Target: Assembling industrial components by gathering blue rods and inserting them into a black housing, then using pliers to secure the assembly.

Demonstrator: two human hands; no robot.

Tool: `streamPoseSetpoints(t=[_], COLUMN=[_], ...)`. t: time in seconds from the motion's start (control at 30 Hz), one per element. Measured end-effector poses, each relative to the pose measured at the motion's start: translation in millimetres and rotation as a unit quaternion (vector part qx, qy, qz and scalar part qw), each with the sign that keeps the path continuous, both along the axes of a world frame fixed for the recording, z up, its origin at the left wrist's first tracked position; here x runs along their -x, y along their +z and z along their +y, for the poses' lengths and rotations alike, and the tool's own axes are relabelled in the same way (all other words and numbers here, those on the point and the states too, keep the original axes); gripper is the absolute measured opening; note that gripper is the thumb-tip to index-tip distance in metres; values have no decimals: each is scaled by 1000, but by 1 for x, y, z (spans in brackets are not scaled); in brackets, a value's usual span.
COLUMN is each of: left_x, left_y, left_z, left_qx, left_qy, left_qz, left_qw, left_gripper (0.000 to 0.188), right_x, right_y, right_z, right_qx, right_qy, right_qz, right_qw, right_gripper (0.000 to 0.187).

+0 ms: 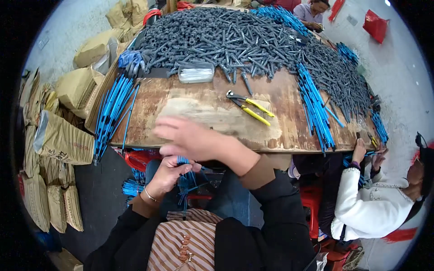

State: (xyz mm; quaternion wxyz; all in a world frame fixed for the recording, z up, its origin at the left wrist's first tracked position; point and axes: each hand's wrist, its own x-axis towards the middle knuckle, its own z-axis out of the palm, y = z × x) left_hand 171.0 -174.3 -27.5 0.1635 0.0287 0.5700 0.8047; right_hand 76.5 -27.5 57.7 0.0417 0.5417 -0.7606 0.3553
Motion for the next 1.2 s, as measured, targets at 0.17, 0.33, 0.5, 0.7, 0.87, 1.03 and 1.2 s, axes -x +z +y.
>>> streamPoseSetpoints(t=[0.17,0.33,0.5,0.7,0.87,1.03,1.2], left_x=[13,27,24,25,22,29,27], left_y=[6,6,6,-3,8,8,10], left_z=[-9,-11,-9,-11,0,5,-5], left_qx=[3,-6,-37,-69,-52,-104,-83], left_qy=[7,5,3,-11,26,8,26], left_qz=[-10,-6,-46,-31,-22,26,-10], left_qw=[1000,1000,998,997,998,994,996], left_gripper=[23,20,18,15,15,15,18], right_x=[122,201,216,210,194,165,80], right_y=[3,-3,-30,-30,-21,-10,39], right_z=[22,-8,-24,-19,-7,-7,-4], right_qx=[0,-274,-275,-342,-268,-33,150], right_qy=[-305,-356,-387,-335,-399,-429,-304], right_qz=[91,41,77,169,213,85,21], right_qw=[948,892,876,862,850,899,941], right_gripper=[24,20,20,21,18,14,16])
